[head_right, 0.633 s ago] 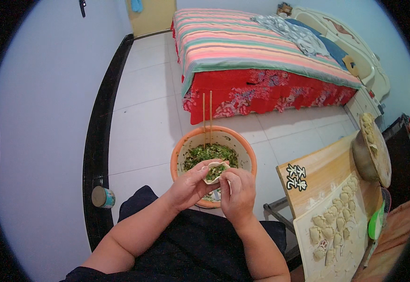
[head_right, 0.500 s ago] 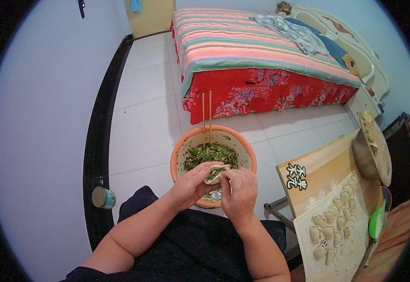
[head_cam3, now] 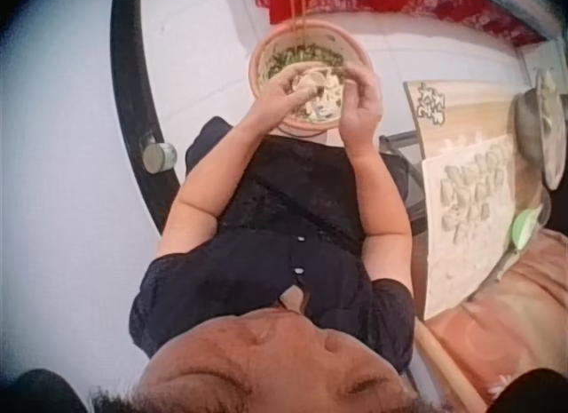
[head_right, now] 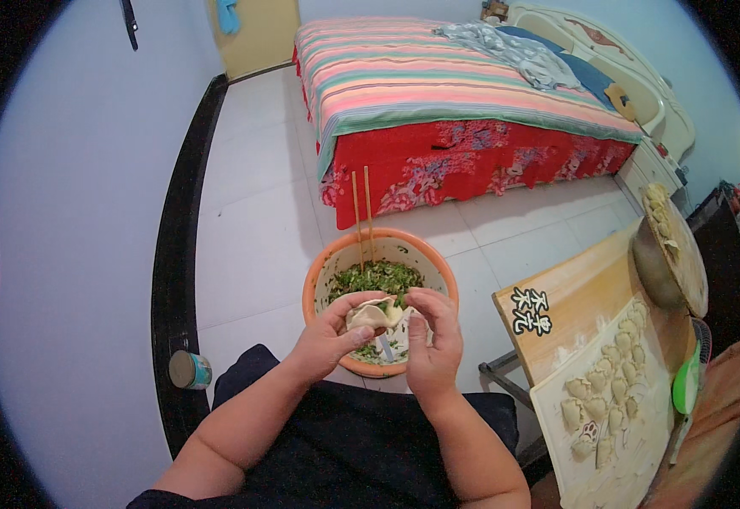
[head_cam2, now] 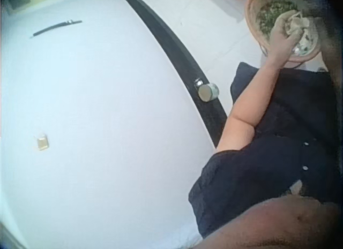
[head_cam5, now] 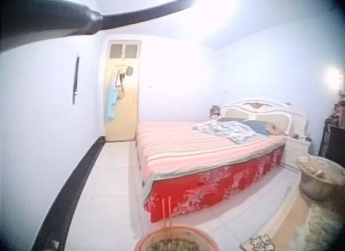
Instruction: The person sits on the floor and repeatedly scoops a green vegetable filling from a bowl onto round dough wrappers using a small metal spatula. They fold and pinch the edges to seal the dumplings and place the finished units onto a wooden board.
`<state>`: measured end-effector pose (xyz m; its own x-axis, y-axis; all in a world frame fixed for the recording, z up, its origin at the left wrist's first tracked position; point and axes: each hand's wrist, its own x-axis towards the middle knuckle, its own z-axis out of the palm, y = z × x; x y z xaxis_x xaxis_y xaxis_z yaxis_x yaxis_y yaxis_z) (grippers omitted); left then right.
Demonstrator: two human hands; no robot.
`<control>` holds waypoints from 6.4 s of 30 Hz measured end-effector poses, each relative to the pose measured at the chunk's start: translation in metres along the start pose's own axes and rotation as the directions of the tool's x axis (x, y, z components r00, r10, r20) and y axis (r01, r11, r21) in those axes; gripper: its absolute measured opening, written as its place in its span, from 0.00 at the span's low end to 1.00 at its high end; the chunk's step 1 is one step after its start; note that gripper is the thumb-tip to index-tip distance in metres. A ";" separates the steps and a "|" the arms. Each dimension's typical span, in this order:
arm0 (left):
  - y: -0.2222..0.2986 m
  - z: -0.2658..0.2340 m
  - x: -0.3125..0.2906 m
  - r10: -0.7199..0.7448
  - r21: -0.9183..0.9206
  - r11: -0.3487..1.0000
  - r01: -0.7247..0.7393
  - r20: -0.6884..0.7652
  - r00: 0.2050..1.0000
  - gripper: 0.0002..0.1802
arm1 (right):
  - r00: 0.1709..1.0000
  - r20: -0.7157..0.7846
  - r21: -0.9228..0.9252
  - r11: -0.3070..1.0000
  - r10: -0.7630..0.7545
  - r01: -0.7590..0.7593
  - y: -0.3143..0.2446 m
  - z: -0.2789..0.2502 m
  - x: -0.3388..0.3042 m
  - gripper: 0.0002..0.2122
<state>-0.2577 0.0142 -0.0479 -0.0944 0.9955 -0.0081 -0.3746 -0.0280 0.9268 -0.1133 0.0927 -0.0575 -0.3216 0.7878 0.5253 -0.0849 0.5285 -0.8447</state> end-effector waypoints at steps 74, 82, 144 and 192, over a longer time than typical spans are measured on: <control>-0.003 -0.009 -0.003 0.047 0.290 0.956 -0.042 -0.012 0.999 0.26 | 0.953 0.303 -0.283 0.953 -0.016 0.106 -0.014 -0.018 0.014 0.13; -0.001 -0.010 -0.002 0.079 0.425 0.900 -0.095 0.055 0.995 0.27 | 0.945 0.328 -0.274 0.957 -0.006 0.101 -0.014 -0.020 0.013 0.11; -0.014 -0.004 0.005 -0.024 0.151 0.988 0.024 0.000 1.000 0.24 | 0.982 0.083 -0.097 0.982 0.168 -0.160 -0.020 -0.002 0.005 0.09; -0.030 -0.013 0.005 0.073 0.750 0.634 -0.186 0.181 0.981 0.27 | 0.935 0.339 -0.439 0.897 0.103 0.061 -0.023 -0.009 0.011 0.11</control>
<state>-0.2587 0.0186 -0.0803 0.0472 0.9907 0.1278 0.4719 -0.1349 0.8713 -0.1063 0.0921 -0.0309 -0.6293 0.6837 0.3696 0.3179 0.6603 -0.6804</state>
